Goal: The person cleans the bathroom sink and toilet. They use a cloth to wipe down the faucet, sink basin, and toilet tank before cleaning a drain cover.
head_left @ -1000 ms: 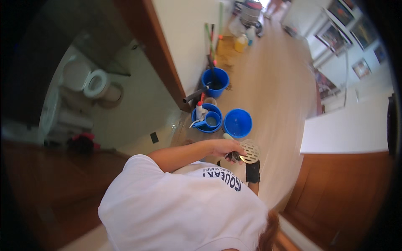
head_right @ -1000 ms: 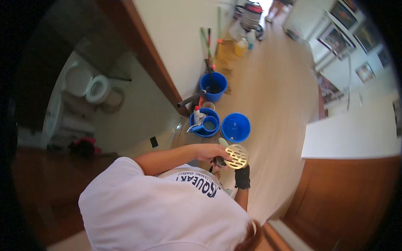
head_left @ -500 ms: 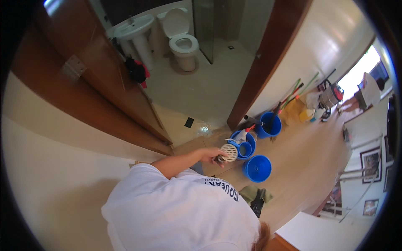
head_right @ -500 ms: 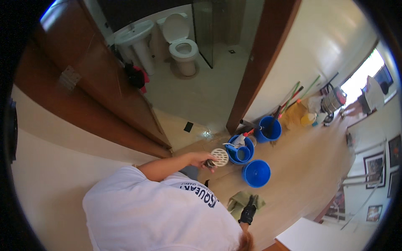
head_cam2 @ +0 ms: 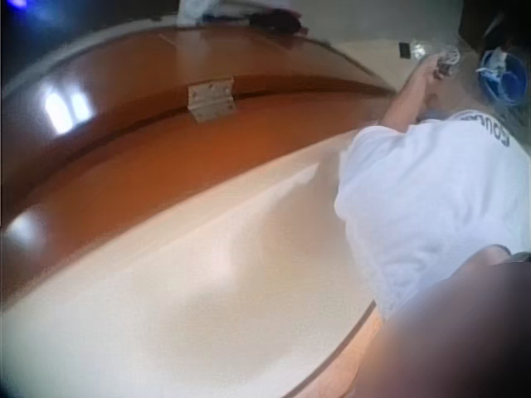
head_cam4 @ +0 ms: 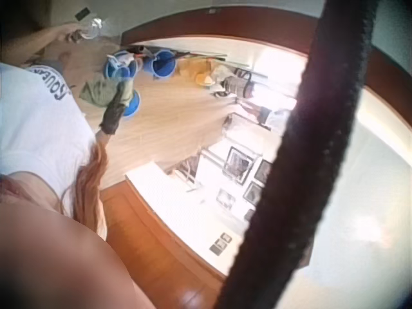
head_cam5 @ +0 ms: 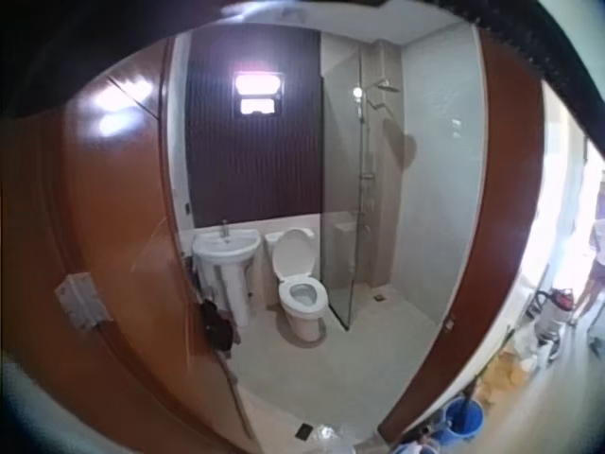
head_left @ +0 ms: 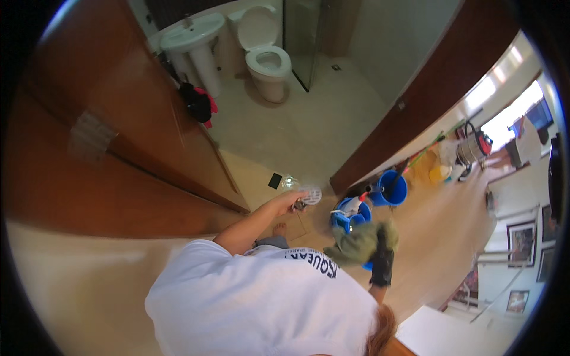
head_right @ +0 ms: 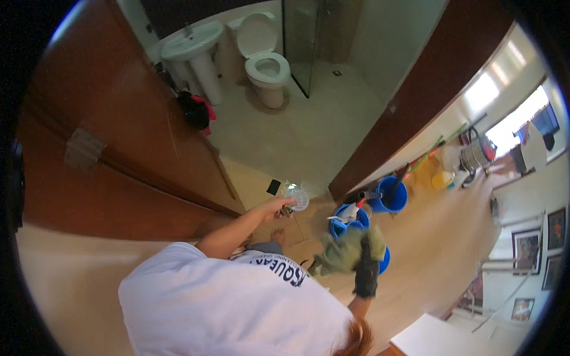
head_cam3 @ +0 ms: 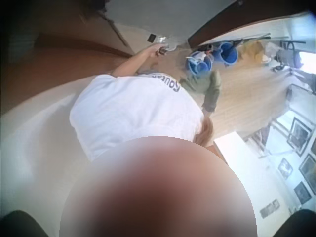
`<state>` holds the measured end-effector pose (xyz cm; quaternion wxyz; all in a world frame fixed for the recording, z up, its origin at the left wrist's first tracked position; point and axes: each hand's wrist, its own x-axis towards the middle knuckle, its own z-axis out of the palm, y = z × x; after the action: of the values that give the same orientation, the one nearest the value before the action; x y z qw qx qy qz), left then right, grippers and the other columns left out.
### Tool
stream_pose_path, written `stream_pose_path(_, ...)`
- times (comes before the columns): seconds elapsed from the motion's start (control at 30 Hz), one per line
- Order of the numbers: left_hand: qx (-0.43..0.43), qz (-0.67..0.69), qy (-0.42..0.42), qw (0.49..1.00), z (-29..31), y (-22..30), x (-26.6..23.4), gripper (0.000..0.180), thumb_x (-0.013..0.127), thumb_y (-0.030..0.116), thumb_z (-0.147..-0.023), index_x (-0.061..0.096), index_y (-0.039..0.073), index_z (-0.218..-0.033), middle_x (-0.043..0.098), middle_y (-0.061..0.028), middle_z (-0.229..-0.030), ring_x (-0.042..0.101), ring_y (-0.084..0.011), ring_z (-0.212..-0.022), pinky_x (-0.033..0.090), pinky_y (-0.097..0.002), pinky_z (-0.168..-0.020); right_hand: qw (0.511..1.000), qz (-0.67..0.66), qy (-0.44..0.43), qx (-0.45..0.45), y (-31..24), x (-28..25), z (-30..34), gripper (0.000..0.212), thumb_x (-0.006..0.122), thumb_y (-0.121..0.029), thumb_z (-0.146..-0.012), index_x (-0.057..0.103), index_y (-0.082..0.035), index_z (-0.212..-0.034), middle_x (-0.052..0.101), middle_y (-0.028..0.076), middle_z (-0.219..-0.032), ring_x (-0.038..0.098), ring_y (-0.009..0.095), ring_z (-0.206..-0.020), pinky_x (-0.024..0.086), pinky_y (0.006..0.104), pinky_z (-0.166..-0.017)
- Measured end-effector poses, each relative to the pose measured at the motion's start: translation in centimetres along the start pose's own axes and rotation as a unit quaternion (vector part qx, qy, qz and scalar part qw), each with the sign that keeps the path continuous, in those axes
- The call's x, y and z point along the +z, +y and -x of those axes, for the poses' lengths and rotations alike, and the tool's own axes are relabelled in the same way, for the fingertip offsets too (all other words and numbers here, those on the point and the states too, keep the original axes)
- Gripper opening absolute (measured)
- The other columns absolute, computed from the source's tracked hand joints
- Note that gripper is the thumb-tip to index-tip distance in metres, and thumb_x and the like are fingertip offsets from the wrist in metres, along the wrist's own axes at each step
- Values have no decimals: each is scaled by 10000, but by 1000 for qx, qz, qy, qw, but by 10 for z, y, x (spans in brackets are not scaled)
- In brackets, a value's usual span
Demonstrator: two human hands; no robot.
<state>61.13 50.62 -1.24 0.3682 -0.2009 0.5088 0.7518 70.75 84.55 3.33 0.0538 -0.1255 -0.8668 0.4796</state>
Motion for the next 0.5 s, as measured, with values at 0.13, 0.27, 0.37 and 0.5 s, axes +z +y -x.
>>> stream_pose_path(0.13, 114, -100, -54, 987, -11, 67, -1, 266, 486, 334, -854, 545, 136, -1021, 622, -2, -828, 564, -61, -593, 316, -186, -395, 996, 3, -32, -79, -72, 22, -42, 327, 608, -148, -740, 555, -45, -1045, 591, 144, -958, 554, 270, -907, 419, 336, -811)
stream_pose_path(0.27, 185, -225, -9, 956, 25, 122, 27, 288, 482, 284, -853, 524, 101, -1072, 622, -24, -892, 569, -72, -628, 347, -205, -439, 980, -56, -104, -162, -137, 40, -71, 326, 618, -138, -730, 560, -51, -1038, 588, 149, -956, 556, 280, -905, 421, 340, -808)
stream_pose_path(0.37, 239, -348, 14, 906, 42, 132, 39, 335, 462, 238, -855, 478, 67, -1142, 591, -79, -1021, 577, -152, -813, 429, -263, -611, 957, -172, -209, -100, -196, 77, -77, 297, 591, -122, -755, 565, -69, -1047, 581, 149, -975, 546, 274, -931, 414, 334, -816)
stream_pose_path(0.5, 364, -450, 38, 815, 61, 115, 82, 366, 438, 150, -839, 437, 25, -1183, 502, -142, -1178, 453, -255, -1094, 344, -308, -915, 874, 87, -154, -452, -188, 125, -97, 228, 550, -143, -787, 594, -117, -1008, 566, 145, -968, 507, 278, -952, 366, 369, -860)
